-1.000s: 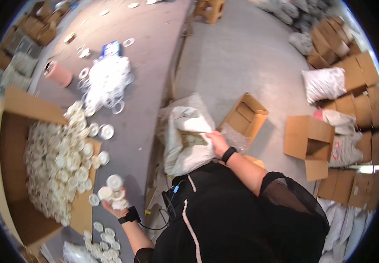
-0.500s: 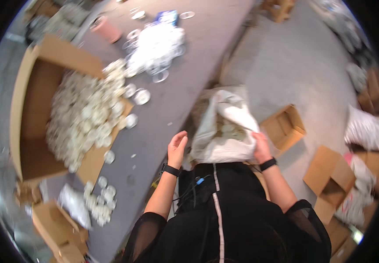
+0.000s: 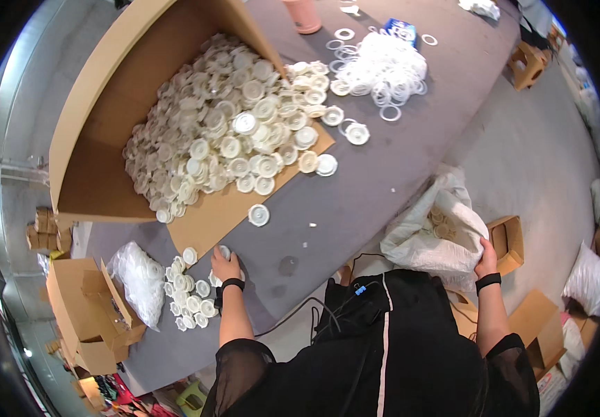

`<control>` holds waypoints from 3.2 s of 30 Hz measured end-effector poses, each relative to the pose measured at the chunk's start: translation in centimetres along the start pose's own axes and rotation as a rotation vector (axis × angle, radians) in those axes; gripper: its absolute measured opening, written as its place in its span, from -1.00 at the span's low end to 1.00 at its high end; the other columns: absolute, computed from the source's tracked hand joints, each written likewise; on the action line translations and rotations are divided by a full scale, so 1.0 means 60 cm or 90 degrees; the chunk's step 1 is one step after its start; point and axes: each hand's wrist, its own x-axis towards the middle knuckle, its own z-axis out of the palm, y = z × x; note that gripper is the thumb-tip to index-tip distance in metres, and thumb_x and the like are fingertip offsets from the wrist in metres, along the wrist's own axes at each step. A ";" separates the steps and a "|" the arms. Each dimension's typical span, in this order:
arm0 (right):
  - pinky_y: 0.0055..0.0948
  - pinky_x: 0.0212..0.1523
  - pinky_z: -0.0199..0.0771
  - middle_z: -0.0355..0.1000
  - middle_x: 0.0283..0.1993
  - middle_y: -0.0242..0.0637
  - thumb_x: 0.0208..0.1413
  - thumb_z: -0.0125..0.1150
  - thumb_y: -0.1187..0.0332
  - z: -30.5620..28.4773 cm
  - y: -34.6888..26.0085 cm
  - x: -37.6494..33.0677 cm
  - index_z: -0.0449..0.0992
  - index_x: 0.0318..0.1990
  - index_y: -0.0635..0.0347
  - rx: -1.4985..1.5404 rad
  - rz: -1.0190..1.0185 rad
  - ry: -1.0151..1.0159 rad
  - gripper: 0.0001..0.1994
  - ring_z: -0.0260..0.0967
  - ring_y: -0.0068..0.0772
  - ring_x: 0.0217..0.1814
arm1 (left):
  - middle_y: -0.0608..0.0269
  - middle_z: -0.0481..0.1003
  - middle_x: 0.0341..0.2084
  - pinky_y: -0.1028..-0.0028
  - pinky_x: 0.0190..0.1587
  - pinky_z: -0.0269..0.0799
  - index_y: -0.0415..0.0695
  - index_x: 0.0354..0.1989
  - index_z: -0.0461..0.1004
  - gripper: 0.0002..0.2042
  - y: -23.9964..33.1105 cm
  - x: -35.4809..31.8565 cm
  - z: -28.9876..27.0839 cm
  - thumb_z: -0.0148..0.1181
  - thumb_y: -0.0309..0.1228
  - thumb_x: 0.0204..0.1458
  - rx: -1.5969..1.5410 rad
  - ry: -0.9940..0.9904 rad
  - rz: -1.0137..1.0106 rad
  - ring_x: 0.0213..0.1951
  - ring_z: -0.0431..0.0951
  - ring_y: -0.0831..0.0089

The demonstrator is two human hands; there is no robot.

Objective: The recorder is sorting various white plastic/rubber rings and lids from boxes and bags onto a table in a manufacturing facility.

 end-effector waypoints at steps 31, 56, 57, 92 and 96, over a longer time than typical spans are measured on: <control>-0.32 -0.12 0.34 0.37 -0.19 -0.14 -0.01 -0.08 0.36 0.032 0.102 0.022 0.31 -0.13 0.32 -0.034 -0.032 0.122 -0.71 0.33 -0.22 -0.16 | 0.00 0.22 -0.05 0.21 0.03 0.17 -0.13 -0.09 0.27 -0.40 -0.071 -0.039 -0.136 0.29 -0.49 -0.48 -0.002 -0.288 0.226 0.04 0.14 -0.01; -0.39 -0.21 0.35 0.40 -0.32 -0.24 -0.09 -0.01 0.45 0.065 0.044 -0.014 0.38 -0.27 0.29 -0.043 -0.128 0.051 -0.81 0.35 -0.36 -0.27 | 0.08 0.29 -0.15 0.37 -0.08 0.26 -0.21 -0.03 0.20 -0.47 -0.017 -0.089 -0.053 0.23 -0.49 -0.26 -0.328 -0.106 -0.009 -0.11 0.31 0.27; -0.41 -0.21 0.34 0.40 -0.32 -0.25 -0.09 -0.02 0.46 0.086 0.036 -0.031 0.38 -0.26 0.29 -0.033 -0.125 0.067 -0.80 0.34 -0.37 -0.27 | 0.13 0.29 -0.16 0.42 -0.13 0.31 -0.20 -0.01 0.18 -0.48 0.009 -0.087 -0.058 0.20 -0.51 -0.22 -0.477 -0.133 -0.157 -0.15 0.33 0.35; -0.35 -0.05 0.30 0.37 -0.16 -0.15 -0.04 -0.04 0.37 -0.012 0.043 0.009 0.32 -0.12 0.33 -0.068 -0.044 0.024 -0.69 0.31 -0.25 -0.12 | -0.07 0.30 -0.15 0.19 -0.07 0.18 -0.21 -0.12 0.27 -0.58 -0.090 -0.008 -0.034 0.13 -0.41 -0.22 0.058 -0.040 0.062 -0.09 0.28 0.03; -0.31 -0.03 0.29 0.35 -0.14 -0.14 -0.04 -0.04 0.36 -0.008 0.043 0.030 0.30 -0.11 0.33 -0.081 -0.030 0.031 -0.67 0.30 -0.22 -0.11 | 0.01 0.30 -0.14 0.24 -0.09 0.22 -0.20 -0.14 0.29 -0.63 -0.100 -0.011 -0.059 0.11 -0.42 -0.18 0.023 -0.061 0.159 -0.12 0.31 0.09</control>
